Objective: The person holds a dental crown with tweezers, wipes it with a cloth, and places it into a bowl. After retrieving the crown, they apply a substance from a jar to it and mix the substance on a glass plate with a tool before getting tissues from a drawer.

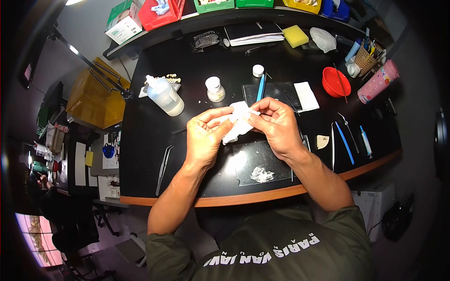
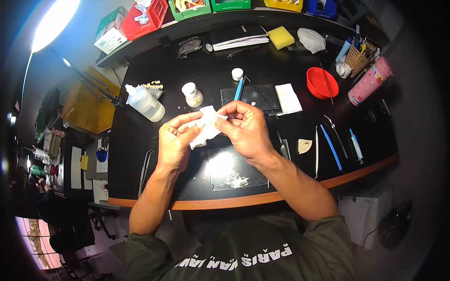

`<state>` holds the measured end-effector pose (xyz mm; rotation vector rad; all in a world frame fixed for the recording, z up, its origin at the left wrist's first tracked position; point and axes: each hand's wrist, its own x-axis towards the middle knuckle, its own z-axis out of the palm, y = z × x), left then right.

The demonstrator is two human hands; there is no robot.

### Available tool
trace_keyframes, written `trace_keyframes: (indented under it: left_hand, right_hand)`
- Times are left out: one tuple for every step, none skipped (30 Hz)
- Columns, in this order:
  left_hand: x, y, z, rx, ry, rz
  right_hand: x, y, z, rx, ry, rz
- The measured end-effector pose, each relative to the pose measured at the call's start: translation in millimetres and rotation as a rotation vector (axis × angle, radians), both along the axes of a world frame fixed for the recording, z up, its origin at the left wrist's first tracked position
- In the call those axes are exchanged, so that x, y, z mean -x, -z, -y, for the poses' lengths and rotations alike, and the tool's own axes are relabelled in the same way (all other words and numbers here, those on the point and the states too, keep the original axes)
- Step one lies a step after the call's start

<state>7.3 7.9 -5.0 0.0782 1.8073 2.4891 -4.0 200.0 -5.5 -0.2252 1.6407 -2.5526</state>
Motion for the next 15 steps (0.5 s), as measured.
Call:
trace_keyframes:
  left_hand:
    - [-0.3,-0.5,-1.1,0.003,-0.005,0.004]
    - [-0.7,0.3,-3.1,0.038,-0.033,-0.055]
    - [-1.4,1.9,-5.8,0.073,-0.061,-0.114]
    - [-2.3,3.4,-7.1,0.109,-0.088,-0.171]
    - [-3.1,4.3,-6.6,0.122,-0.103,-0.178]
    - [-3.4,5.0,-6.2,0.135,-0.114,-0.186]
    - [-3.6,5.9,-6.1,0.146,-0.127,-0.195]
    - [-3.1,7.3,-5.7,0.136,-0.114,-0.187]
    - [-1.6,8.6,-4.4,0.128,-0.102,-0.182]
    - [-0.9,8.9,-3.2,0.121,-0.088,-0.175]
    - [-0.4,7.9,-2.4,0.095,-0.075,-0.139]
    - [0.1,6.6,-1.7,0.069,-0.061,-0.103]
    - [0.5,5.8,-1.1,0.044,-0.047,-0.066]
    - [0.9,6.5,-0.9,0.033,-0.045,-0.059]
    - [1.7,8.0,-0.8,0.022,-0.045,-0.053]
  right_hand:
    - [-0.5,-1.6,1.0,0.035,-0.002,0.012]
    - [-0.2,-1.7,2.4,-0.062,0.009,-0.053]
    - [-0.1,-1.5,4.0,-0.158,0.019,-0.118]
    - [-0.6,-1.3,5.8,-0.255,0.031,-0.181]
    - [-2.5,-3.4,9.4,-0.216,0.028,-0.124]
    - [-2.8,-2.2,8.8,-0.205,0.026,-0.109]
    - [-2.1,-0.3,7.7,-0.197,0.022,-0.095]
    - [-0.9,1.1,6.9,-0.188,0.016,-0.084]
    - [0.4,2.2,6.1,-0.186,0.012,-0.077]
    - [0.8,3.6,4.7,-0.183,0.008,-0.068]
    - [1.1,4.6,3.4,-0.182,0.005,-0.058]
    - [1.1,4.8,3.4,-0.180,0.006,-0.051]
    - [0.8,5.1,4.2,-0.178,0.007,-0.044]
    - [0.4,5.7,5.1,-0.175,0.008,-0.036]
    - [0.6,7.2,5.8,-0.192,0.017,-0.059]
